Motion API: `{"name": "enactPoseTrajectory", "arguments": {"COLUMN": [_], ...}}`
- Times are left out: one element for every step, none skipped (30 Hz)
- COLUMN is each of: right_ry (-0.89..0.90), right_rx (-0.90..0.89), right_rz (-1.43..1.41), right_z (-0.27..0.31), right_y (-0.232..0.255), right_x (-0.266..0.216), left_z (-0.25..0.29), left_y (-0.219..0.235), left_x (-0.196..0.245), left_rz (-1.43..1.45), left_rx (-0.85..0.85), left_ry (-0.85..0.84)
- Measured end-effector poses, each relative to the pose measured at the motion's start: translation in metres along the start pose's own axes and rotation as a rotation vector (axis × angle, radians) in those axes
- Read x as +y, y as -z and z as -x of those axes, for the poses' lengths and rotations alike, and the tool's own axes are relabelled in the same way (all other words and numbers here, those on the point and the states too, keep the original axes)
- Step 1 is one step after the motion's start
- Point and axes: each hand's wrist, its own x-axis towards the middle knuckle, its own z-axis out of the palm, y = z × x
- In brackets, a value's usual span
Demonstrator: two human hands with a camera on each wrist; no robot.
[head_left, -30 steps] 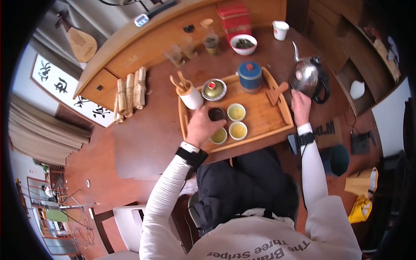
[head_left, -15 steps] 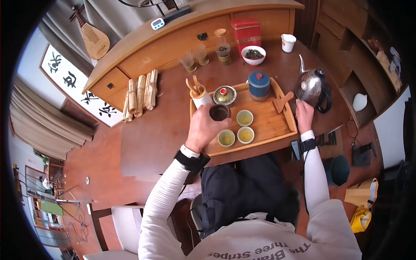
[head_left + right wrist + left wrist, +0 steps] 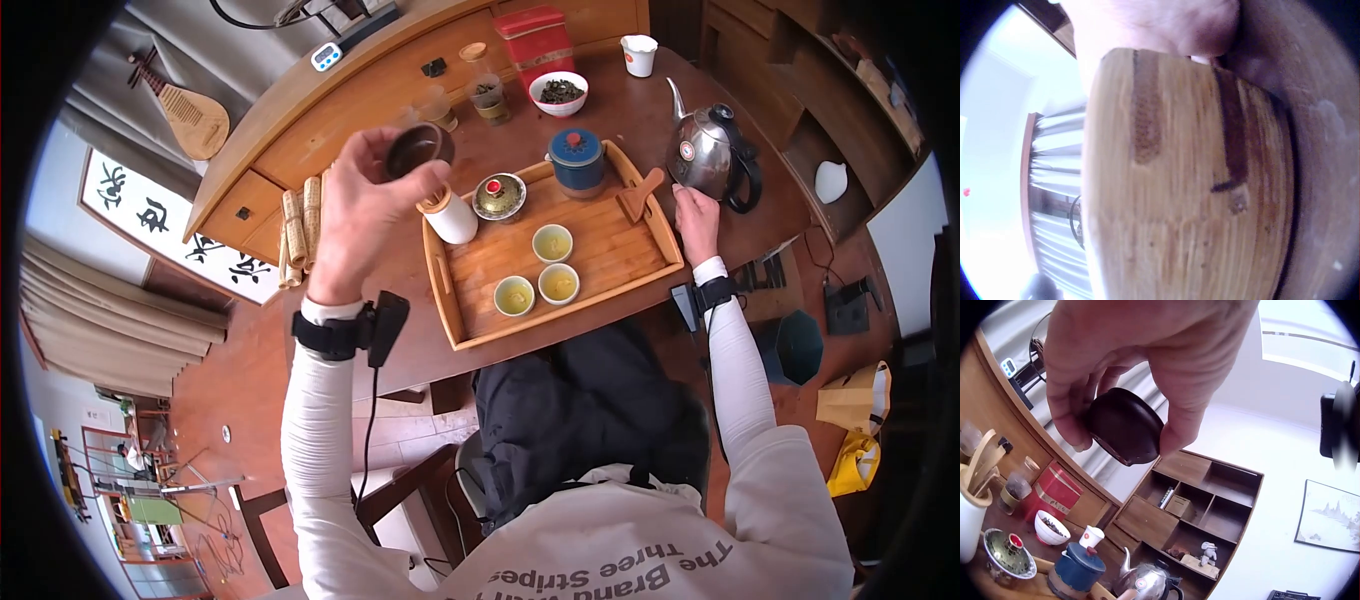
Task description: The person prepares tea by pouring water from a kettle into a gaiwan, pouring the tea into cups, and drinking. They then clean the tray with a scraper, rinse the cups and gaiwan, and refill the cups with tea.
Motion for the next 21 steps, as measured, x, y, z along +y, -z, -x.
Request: {"name": "enactPoseTrajectory", "arguments": {"right_ry": [0.017,-0.015,-0.021,-0.014,-0.006,-0.007,0.007,0.022,0.018,0.025,0.031,0.013,0.008,0.015,0.025,0.025,0.018,0.009,0.002,-0.010,-0.019], "right_rx": [0.000,-0.004,-0.001,-0.004,-0.007,-0.001,0.005,0.011,0.016,0.012,0.007,0.005,0.006,0.008,0.010,0.012,0.010,0.007,0.008,0.006,0.005], "right_rz": [0.016,0.002,0.002,0.003,0.004,0.006,0.007,0.009,0.014,0.021,0.028,0.033,0.034,0.036,0.038,0.039,0.029,0.020,0.026,0.019,0.011], "right_z": [0.002,0.003,0.004,0.004,0.004,0.004,0.004,0.003,0.002,0.003,0.005,0.004,0.003,0.002,0.001,0.002,0.003,0.005,0.005,0.005,0.006], "right_y": [0.000,0.000,0.000,0.000,0.001,0.000,-0.002,-0.002,-0.001,-0.001,0.000,0.000,0.000,0.000,0.000,0.000,-0.001,-0.002,-0.001,0.000,-0.001], "right_x": [-0.001,-0.003,-0.005,-0.005,-0.005,-0.005,-0.005,-0.004,-0.003,-0.005,-0.006,-0.004,-0.001,0.001,0.002,-0.001,-0.003,-0.005,-0.006,-0.007,-0.008], "left_z": [-0.002,-0.005,-0.007,-0.008,-0.008,-0.009,-0.008,-0.006,-0.004,-0.002,0.000,0.001,0.003,0.008,0.012,0.016,0.018,0.021,0.022,0.020,0.024], "left_y": [0.001,0.002,0.004,0.005,0.005,0.005,0.004,0.004,0.003,0.002,0.000,-0.001,-0.001,-0.002,-0.003,-0.004,-0.003,-0.001,0.002,0.009,0.010], "left_x": [0.004,0.006,0.008,0.009,0.011,0.014,0.018,0.023,0.027,0.030,0.031,0.031,0.033,0.047,0.055,0.061,0.066,0.071,0.075,0.075,0.080], "left_rz": [0.007,0.018,0.028,0.027,0.018,0.010,0.014,-0.008,-0.030,-0.029,-0.027,0.053,0.132,0.099,0.101,0.125,0.149,0.077,0.007,0.053,0.060], "left_rx": [0.030,0.027,0.025,0.018,0.011,0.005,0.001,-0.006,-0.015,-0.022,-0.030,-0.040,-0.047,-0.057,-0.059,-0.064,-0.069,-0.067,-0.066,-0.123,-0.131], "left_ry": [-0.004,0.013,0.029,0.031,0.027,0.021,0.018,0.024,0.034,0.056,0.062,0.024,-0.017,-0.005,-0.005,-0.058,-0.110,-0.154,-0.195,-0.225,-0.244]}}
